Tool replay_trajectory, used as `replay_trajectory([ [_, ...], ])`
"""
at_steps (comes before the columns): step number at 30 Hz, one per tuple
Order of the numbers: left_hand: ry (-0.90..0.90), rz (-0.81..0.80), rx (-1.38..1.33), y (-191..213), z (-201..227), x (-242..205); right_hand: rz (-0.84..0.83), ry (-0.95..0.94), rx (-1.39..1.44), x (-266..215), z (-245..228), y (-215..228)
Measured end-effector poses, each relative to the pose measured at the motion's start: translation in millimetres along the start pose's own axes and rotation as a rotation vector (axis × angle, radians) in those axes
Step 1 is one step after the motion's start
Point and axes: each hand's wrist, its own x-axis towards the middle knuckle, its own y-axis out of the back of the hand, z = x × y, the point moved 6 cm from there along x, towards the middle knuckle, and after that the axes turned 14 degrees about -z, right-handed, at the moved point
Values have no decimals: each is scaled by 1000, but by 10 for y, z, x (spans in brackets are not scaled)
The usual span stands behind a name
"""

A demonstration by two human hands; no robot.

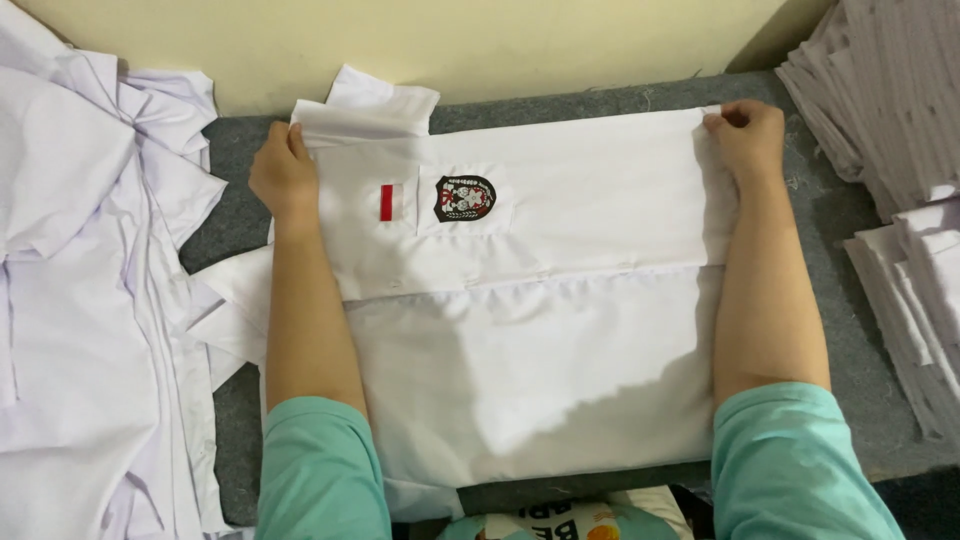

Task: Folding and stacking white uniform shirts on a work table in a factory setting.

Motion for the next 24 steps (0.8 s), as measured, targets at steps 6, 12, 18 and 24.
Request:
replay_trajectory([
  [6, 14, 158, 55, 355, 386, -196, -38, -26, -41, -38, -77, -8],
  [12, -359, 154, 7, 484, 1858, -837, 115, 248, -318, -245, -804, -547],
  [18, -393, -487, 113, -123, 2467, -1453, -444, 332, -676, -1258, -1696, -1617],
  [24, -304, -589, 65, -78, 2388, -1453, -523, 180, -707, -1154, -1487, -1488],
])
